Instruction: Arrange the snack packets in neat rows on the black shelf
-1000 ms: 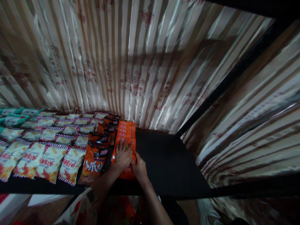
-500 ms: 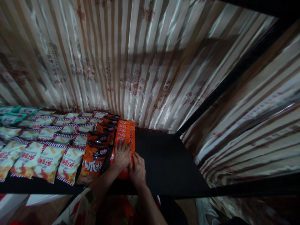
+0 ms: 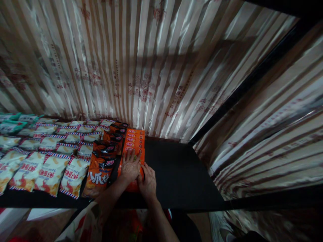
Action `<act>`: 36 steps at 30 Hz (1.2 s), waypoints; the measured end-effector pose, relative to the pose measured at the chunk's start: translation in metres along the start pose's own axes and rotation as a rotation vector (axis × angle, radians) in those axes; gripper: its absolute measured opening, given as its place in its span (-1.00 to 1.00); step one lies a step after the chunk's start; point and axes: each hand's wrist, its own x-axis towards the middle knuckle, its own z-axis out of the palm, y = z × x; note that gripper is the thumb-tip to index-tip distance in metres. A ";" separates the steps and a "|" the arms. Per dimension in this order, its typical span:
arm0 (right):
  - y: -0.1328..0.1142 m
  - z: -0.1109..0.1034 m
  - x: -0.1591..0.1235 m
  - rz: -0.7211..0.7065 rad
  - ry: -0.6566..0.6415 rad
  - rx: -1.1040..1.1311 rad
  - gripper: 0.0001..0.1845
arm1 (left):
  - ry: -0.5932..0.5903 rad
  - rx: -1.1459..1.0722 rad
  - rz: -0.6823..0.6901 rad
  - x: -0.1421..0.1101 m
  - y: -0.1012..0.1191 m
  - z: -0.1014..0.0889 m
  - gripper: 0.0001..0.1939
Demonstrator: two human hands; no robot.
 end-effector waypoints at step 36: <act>-0.003 0.000 -0.001 -0.018 0.045 0.024 -0.61 | 0.001 0.026 0.001 -0.001 -0.001 0.008 -0.53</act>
